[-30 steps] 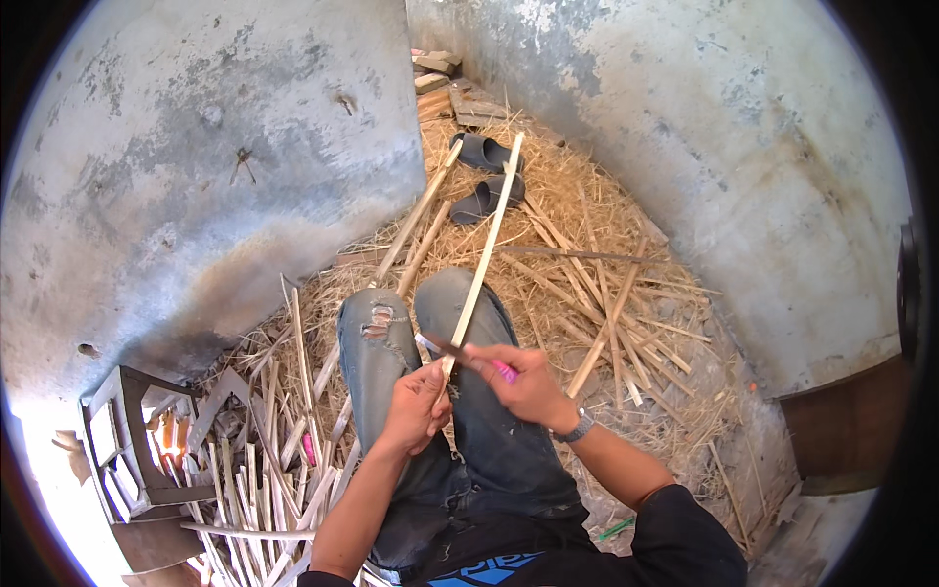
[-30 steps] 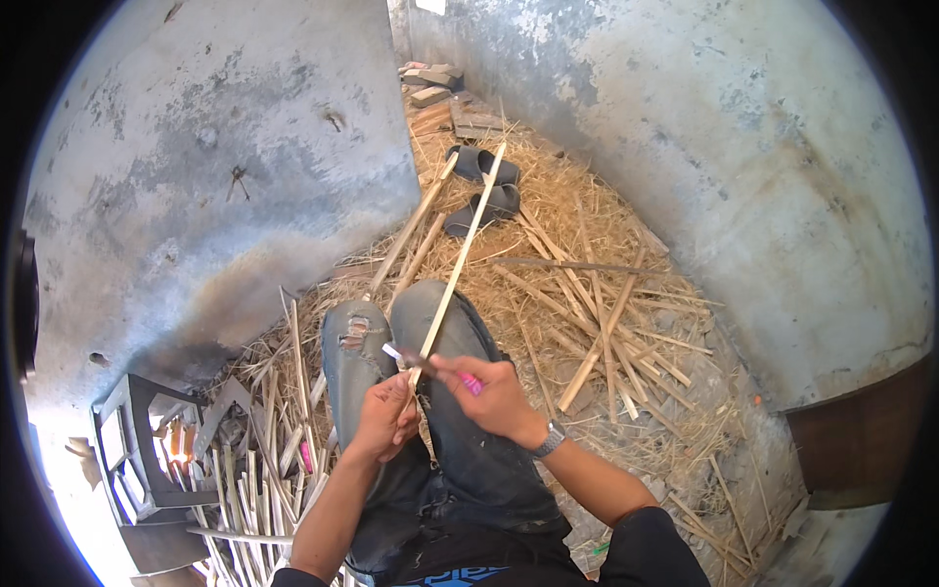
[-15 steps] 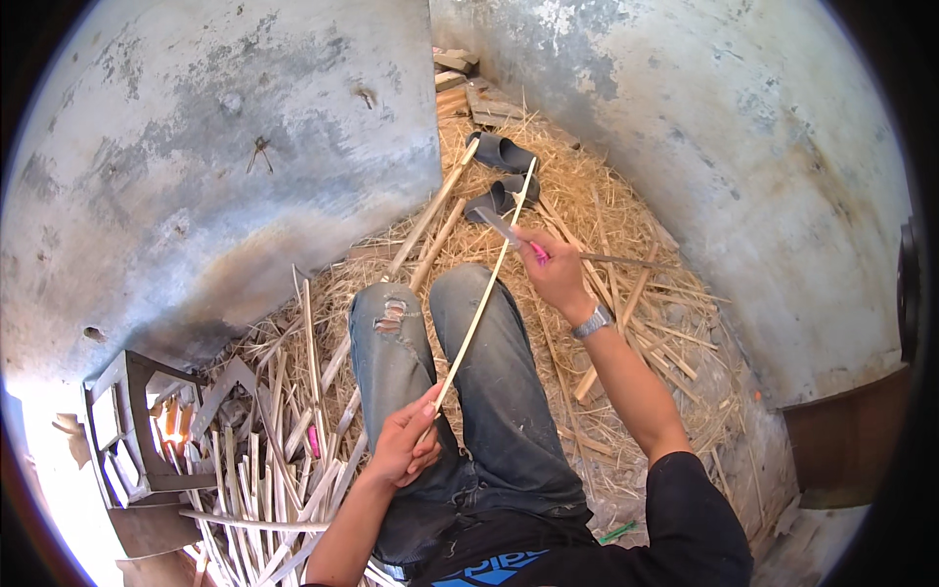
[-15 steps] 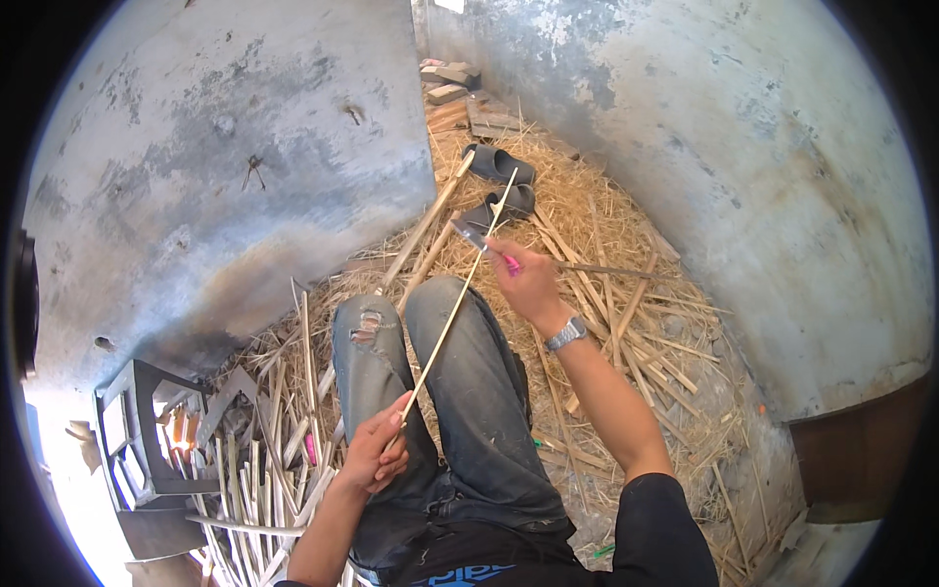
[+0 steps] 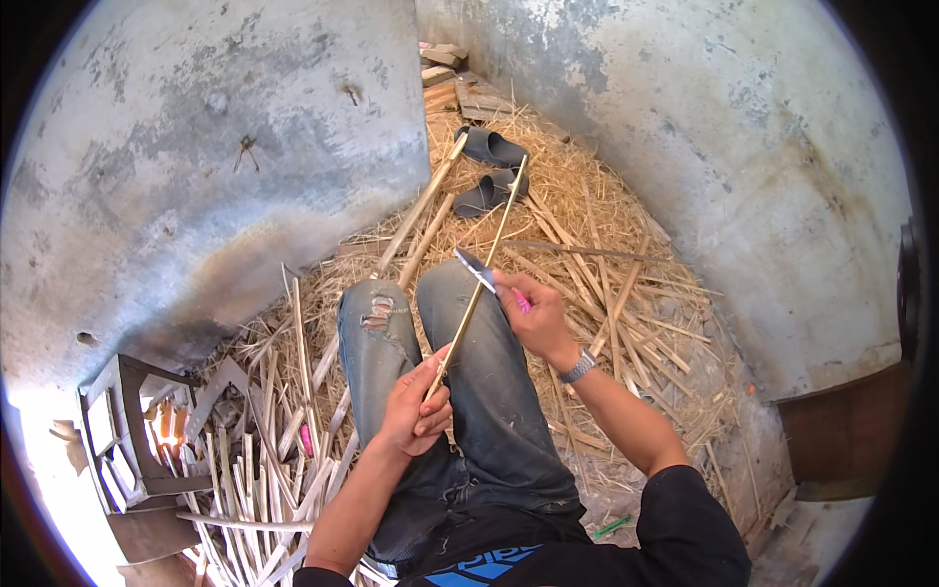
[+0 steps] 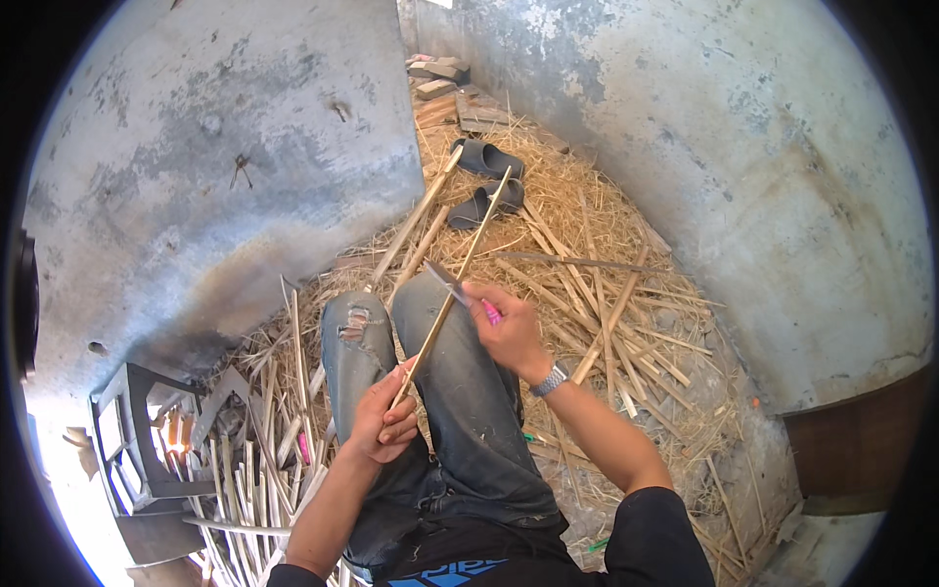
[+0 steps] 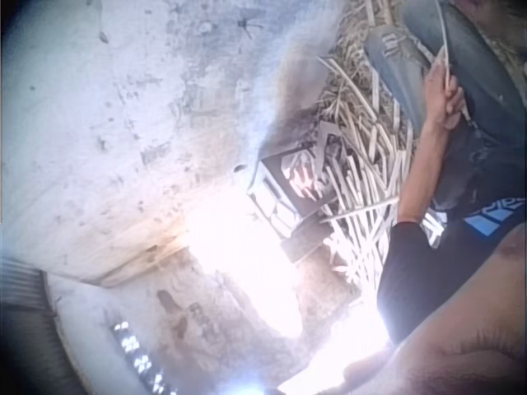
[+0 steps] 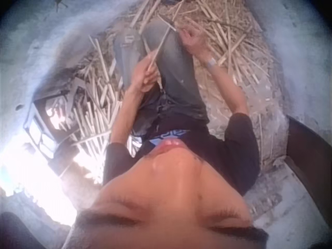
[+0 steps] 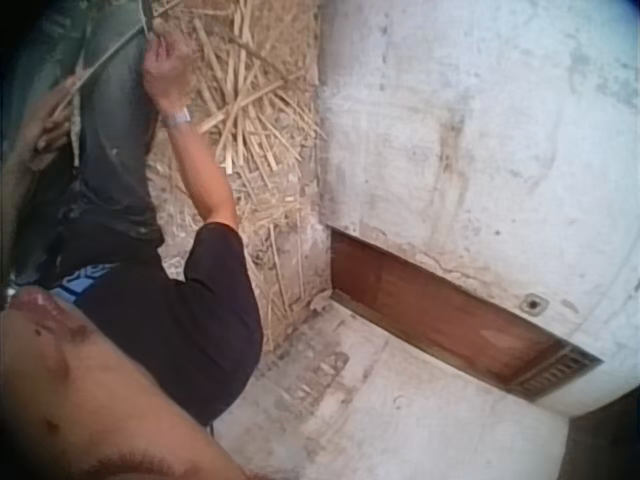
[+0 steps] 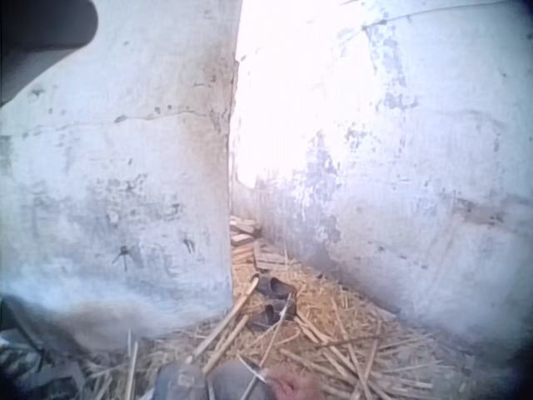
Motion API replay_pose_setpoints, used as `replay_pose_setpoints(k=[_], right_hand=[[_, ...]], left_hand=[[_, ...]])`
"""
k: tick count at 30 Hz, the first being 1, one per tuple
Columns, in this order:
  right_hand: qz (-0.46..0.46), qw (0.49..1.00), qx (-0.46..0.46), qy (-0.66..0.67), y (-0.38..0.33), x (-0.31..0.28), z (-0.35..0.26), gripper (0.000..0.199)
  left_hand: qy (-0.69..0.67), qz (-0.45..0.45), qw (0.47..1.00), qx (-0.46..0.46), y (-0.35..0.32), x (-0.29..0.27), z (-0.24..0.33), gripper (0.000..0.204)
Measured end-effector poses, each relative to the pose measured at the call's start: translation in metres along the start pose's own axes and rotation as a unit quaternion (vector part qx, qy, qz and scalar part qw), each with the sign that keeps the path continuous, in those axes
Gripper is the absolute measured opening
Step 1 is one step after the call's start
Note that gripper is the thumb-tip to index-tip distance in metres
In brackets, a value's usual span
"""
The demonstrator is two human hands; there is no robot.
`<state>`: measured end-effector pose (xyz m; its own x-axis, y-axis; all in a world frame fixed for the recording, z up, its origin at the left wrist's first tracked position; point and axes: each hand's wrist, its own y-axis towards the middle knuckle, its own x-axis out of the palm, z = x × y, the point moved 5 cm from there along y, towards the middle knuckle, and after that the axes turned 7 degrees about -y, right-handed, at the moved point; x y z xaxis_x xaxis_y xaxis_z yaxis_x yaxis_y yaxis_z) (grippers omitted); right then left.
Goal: The person uses a knife to shave and smooth thin strips of wood while sitting on a floor covered in wood shavings.
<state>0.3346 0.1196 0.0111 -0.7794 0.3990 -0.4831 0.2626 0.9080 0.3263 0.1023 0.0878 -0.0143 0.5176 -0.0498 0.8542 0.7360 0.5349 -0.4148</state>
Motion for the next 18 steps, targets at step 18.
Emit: replay_pose_setpoints(k=[18], right_hand=[[0.082,0.990,0.009,-0.116,0.066,-0.033,0.025,0.025]], left_hand=[[0.035,0.069,0.997,0.013,0.024,-0.035,-0.012,0.043]])
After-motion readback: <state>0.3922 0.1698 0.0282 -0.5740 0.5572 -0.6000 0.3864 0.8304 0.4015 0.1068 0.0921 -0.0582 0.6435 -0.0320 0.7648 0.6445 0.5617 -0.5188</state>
